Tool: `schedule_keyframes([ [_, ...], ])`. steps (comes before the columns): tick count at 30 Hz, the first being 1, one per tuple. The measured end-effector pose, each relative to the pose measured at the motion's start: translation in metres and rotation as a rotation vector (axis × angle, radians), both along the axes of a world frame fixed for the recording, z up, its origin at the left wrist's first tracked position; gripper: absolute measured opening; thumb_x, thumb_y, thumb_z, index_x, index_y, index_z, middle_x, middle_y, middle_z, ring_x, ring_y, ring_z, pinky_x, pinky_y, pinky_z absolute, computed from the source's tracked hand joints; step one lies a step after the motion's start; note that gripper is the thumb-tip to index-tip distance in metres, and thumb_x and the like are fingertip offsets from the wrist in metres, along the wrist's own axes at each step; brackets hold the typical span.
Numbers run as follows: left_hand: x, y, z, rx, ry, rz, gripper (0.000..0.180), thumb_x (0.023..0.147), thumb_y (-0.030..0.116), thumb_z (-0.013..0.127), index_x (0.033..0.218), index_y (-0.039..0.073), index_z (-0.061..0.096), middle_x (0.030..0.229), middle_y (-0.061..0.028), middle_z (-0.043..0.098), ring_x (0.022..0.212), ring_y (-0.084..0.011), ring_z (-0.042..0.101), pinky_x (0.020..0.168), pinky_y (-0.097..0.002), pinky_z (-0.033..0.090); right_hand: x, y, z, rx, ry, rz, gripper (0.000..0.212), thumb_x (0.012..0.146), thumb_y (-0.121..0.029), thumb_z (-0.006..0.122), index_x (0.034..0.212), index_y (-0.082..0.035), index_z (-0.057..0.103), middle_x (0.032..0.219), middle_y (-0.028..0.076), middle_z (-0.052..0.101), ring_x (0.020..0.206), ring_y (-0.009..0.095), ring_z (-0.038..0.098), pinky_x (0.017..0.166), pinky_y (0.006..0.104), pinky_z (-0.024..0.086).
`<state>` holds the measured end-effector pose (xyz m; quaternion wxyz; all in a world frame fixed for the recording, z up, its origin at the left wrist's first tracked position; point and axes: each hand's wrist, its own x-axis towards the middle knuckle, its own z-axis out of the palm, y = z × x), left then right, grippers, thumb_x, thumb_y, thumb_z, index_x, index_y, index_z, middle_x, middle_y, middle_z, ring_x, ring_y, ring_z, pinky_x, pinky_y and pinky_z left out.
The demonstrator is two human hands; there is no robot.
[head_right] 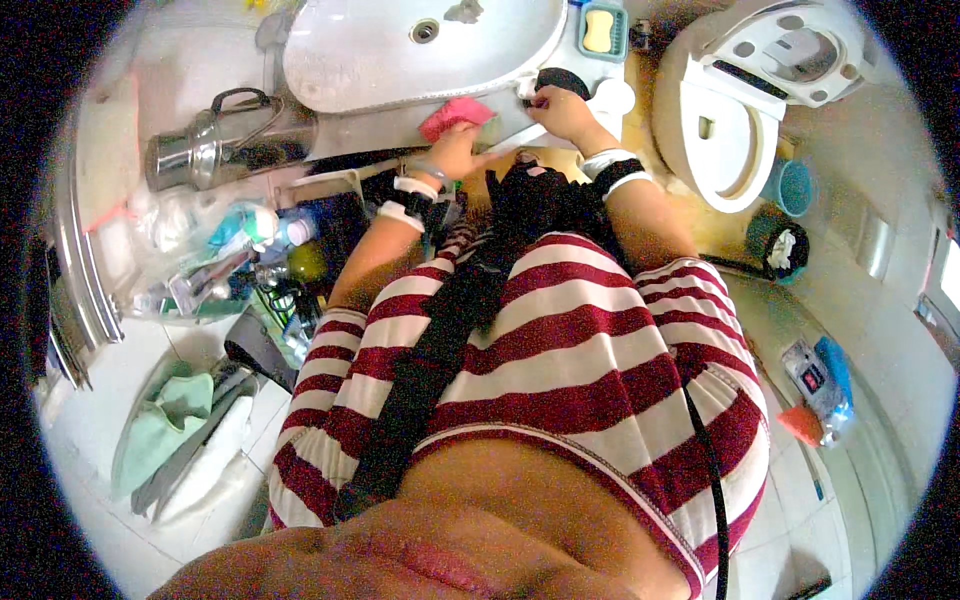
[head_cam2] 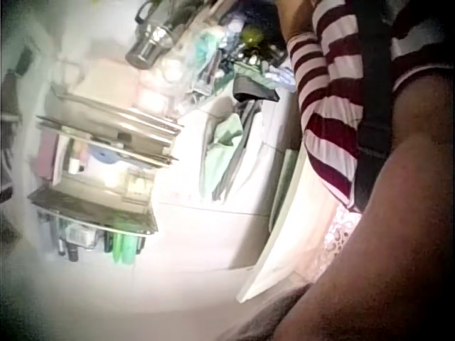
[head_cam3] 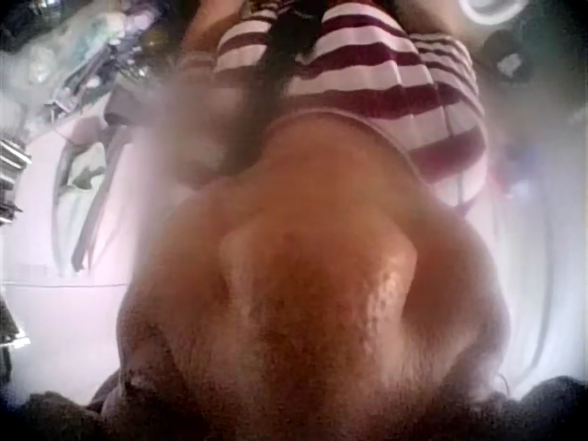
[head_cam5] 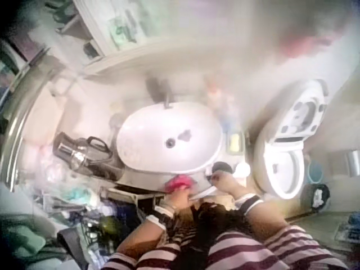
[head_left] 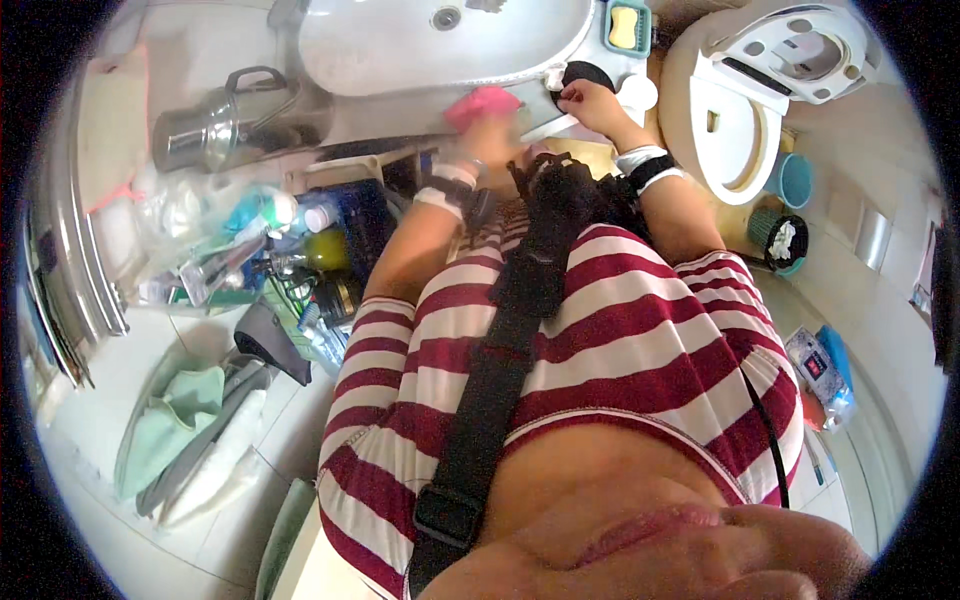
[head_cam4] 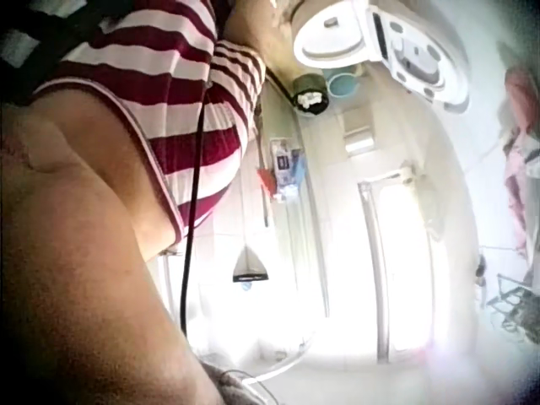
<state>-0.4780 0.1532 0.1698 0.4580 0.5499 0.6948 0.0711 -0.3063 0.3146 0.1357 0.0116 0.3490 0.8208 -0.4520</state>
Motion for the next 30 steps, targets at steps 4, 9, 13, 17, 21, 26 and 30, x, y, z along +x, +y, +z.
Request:
schedule_keyframes([
  [4, -0.014, -0.026, -0.004, 0.463, -0.004, 0.162, 0.051, 0.080, 0.037, 0.071, 0.119, 0.005, 0.060, 0.117, -0.0184, 0.057, 0.112, -0.0323, 0.054, 0.095, -0.0398, 0.044, 0.004, -0.001, 0.000, 0.217, -0.034, 0.260, 0.028, 0.070, -0.011, 0.067, 0.099, -0.010, 0.067, 0.096, 0.015, 0.064, 0.093, 0.034, 0.063, 0.080, 0.0408, 0.051],
  [9, -0.027, -0.020, -0.013, 0.168, -0.196, 0.071, 0.046, 0.087, 0.038, 0.066, 0.123, 0.011, 0.061, 0.129, -0.0206, 0.051, 0.120, -0.0339, 0.049, 0.102, -0.0416, 0.040, 0.010, -0.002, -0.005, 0.373, -0.124, 0.441, 0.016, 0.075, -0.007, 0.060, 0.090, -0.009, 0.065, 0.094, 0.013, 0.060, 0.090, 0.033, 0.062, 0.077, 0.0427, 0.051],
  [13, -0.016, -0.008, -0.020, 0.066, 0.036, -0.080, 0.049, 0.090, 0.045, 0.059, 0.121, 0.008, 0.062, 0.125, -0.0210, 0.054, 0.116, -0.0355, 0.051, 0.101, -0.0415, 0.040, 0.008, -0.006, -0.005, 0.442, 0.003, 0.393, 0.011, 0.074, -0.007, 0.058, 0.085, -0.007, 0.062, 0.091, 0.013, 0.057, 0.088, 0.033, 0.061, 0.075, 0.0435, 0.050],
  [17, -0.025, -0.004, -0.009, 0.108, -0.013, -0.088, 0.053, 0.091, 0.043, 0.058, 0.118, -0.003, 0.060, 0.120, -0.0197, 0.056, 0.113, -0.0354, 0.053, 0.098, -0.0388, 0.042, 0.007, -0.006, 0.006, 0.432, -0.068, 0.312, 0.017, 0.080, -0.010, 0.053, 0.092, -0.009, 0.065, 0.093, 0.012, 0.059, 0.090, 0.032, 0.062, 0.074, 0.0422, 0.051],
  [21, -0.043, -0.008, 0.055, 0.143, -0.258, 0.060, 0.045, 0.094, 0.035, 0.058, 0.122, -0.001, 0.058, 0.122, -0.0163, 0.054, 0.115, -0.0307, 0.052, 0.100, -0.0350, 0.040, 0.016, 0.003, 0.019, 0.296, -0.018, 0.227, 0.033, 0.069, -0.011, 0.072, 0.101, -0.010, 0.065, 0.095, 0.012, 0.058, 0.090, 0.034, 0.061, 0.077, 0.0416, 0.051],
  [26, -0.102, -0.005, 0.098, 0.393, -0.117, 0.156, 0.050, 0.093, 0.033, 0.059, 0.131, 0.002, 0.051, 0.133, -0.0171, 0.046, 0.126, -0.0310, 0.044, 0.105, -0.0362, 0.037, 0.008, 0.019, 0.027, 0.203, 0.067, 0.086, 0.031, 0.072, -0.018, 0.075, 0.099, -0.006, 0.066, 0.099, 0.014, 0.065, 0.088, 0.034, 0.063, 0.078, 0.0405, 0.051],
  [30, -0.143, 0.022, 0.096, 0.300, 0.084, 0.176, 0.061, 0.088, 0.037, 0.065, 0.135, 0.003, 0.047, 0.133, -0.0205, 0.045, 0.127, -0.0310, 0.043, 0.106, -0.0375, 0.035, -0.022, 0.034, 0.043, 0.047, 0.119, -0.064, 0.029, 0.080, -0.028, 0.073, 0.097, -0.005, 0.068, 0.089, 0.015, 0.066, 0.079, 0.029, 0.065, 0.073, 0.0351, 0.052],
])
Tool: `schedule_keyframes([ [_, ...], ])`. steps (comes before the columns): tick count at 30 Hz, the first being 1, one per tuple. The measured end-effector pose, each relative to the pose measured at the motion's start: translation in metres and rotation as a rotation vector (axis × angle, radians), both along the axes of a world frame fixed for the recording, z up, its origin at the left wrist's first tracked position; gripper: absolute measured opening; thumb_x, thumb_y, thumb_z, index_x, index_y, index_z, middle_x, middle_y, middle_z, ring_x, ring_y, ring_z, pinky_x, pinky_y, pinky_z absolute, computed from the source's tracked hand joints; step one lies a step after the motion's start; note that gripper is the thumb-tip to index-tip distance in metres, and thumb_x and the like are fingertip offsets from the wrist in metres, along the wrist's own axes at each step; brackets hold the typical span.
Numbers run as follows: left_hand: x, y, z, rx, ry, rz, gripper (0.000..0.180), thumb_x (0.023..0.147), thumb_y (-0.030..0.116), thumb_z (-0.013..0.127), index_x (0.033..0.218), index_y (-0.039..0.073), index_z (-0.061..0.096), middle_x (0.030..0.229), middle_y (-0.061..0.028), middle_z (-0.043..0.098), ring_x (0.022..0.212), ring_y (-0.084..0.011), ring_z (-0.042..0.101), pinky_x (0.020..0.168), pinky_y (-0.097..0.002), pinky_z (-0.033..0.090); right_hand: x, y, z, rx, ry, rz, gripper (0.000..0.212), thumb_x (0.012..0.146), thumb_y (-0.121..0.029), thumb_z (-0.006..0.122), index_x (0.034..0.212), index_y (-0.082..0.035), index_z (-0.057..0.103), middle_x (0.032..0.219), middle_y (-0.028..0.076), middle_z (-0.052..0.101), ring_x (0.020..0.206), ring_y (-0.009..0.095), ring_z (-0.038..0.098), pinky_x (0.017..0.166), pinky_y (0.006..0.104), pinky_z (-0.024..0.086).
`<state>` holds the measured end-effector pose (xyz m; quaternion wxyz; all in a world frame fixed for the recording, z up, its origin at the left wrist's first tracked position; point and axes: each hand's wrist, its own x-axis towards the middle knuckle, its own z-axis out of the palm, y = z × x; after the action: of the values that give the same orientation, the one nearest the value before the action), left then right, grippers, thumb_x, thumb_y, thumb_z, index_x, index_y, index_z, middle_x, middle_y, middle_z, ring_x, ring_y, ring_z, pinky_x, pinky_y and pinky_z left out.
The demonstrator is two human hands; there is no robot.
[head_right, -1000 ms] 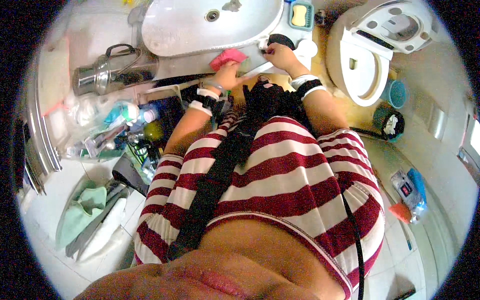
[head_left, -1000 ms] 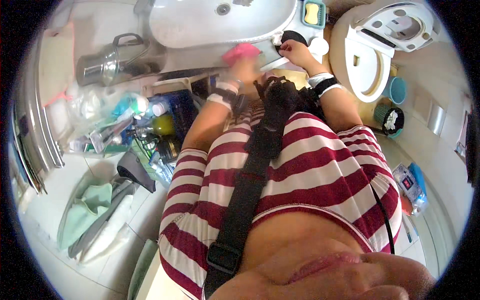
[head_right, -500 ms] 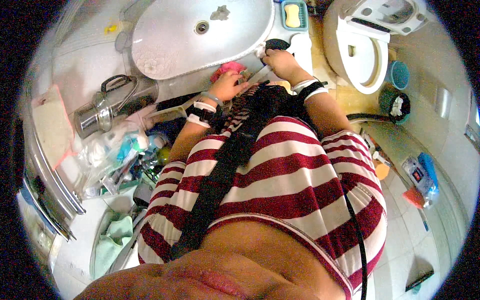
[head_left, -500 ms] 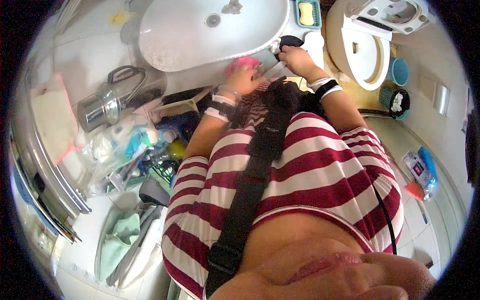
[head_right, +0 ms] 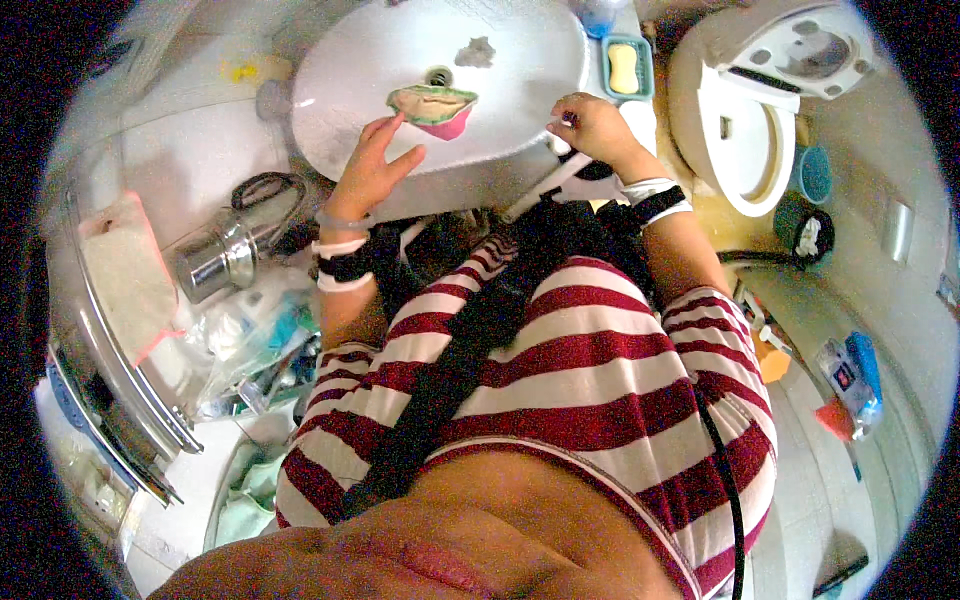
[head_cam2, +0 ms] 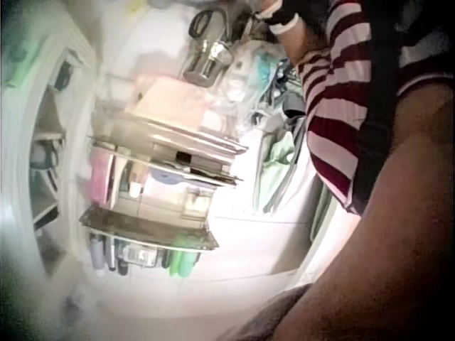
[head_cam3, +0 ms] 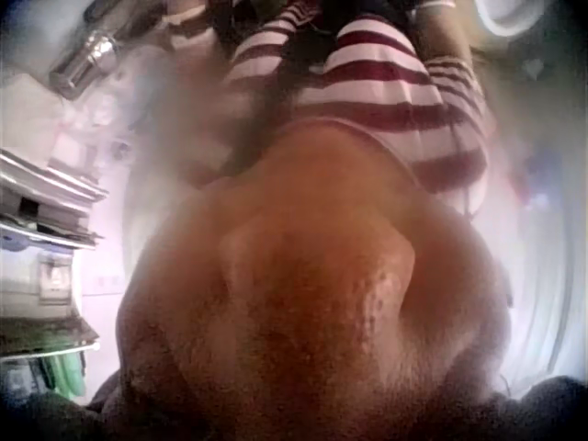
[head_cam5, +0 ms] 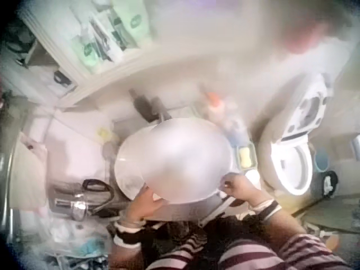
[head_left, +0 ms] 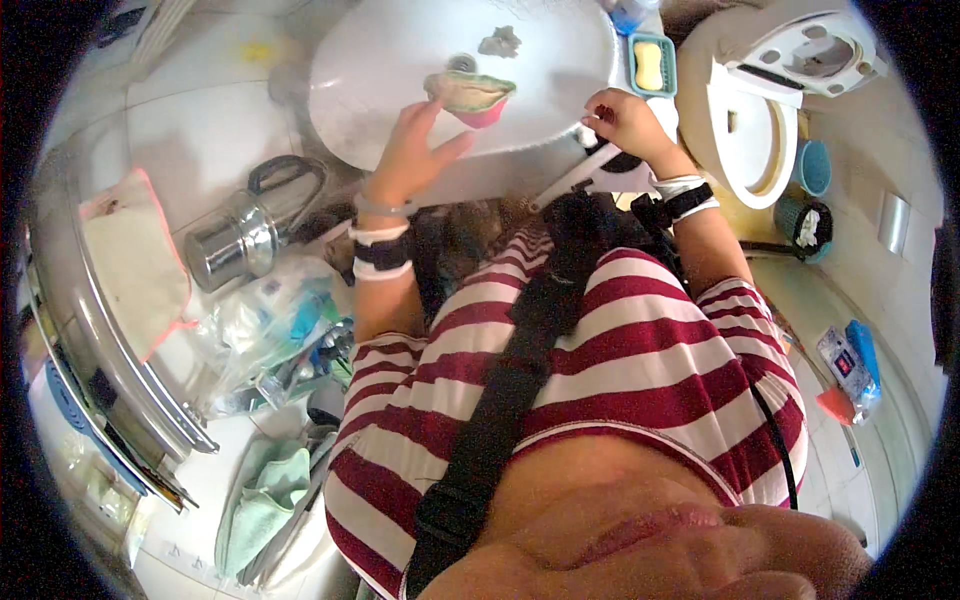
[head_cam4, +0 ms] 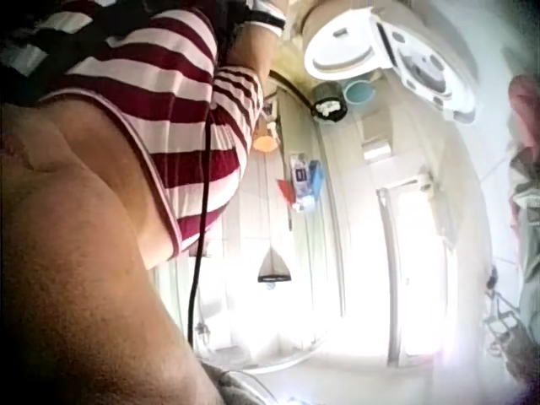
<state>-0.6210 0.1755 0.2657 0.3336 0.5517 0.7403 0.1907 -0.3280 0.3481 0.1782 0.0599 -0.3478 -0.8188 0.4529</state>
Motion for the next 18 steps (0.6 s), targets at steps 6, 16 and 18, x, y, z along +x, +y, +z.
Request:
schedule_keyframes([
  [6, -0.112, 0.134, -0.032, 0.196, -0.124, 0.370, 0.067, 0.088, 0.041, 0.065, 0.141, 0.007, 0.041, 0.136, -0.0203, 0.044, 0.120, -0.0304, 0.050, 0.099, -0.0364, 0.043, -0.081, 0.033, 0.004, -0.736, 0.375, -0.168, 0.044, 0.097, -0.034, 0.054, 0.120, 0.004, 0.055, 0.107, 0.013, 0.063, 0.098, 0.021, 0.061, 0.092, 0.0332, 0.048],
  [16, -0.200, 0.288, -0.107, -0.315, -1.093, 0.538, 0.062, 0.098, 0.049, 0.033, 0.077, -0.003, 0.061, 0.075, -0.0166, 0.064, 0.062, -0.0239, 0.059, 0.059, -0.0366, 0.051, -0.252, 0.056, -0.056, -1.503, 0.813, -0.722, 0.031, 0.100, -0.026, 0.047, 0.112, 0.003, 0.046, 0.094, 0.010, 0.049, 0.094, 0.024, 0.054, 0.092, 0.0361, 0.048],
  [18, -0.301, 0.257, -0.130, -0.396, -0.258, 0.499, 0.083, 0.097, 0.053, 0.009, 0.060, -0.002, 0.060, 0.056, -0.0143, 0.061, 0.045, -0.0254, 0.054, 0.048, -0.0366, 0.048, -0.318, 0.023, -0.031, -1.615, 0.836, -0.575, 0.026, 0.099, -0.024, 0.048, 0.108, 0.001, 0.045, 0.091, 0.010, 0.048, 0.088, 0.024, 0.054, 0.086, 0.0352, 0.050],
])
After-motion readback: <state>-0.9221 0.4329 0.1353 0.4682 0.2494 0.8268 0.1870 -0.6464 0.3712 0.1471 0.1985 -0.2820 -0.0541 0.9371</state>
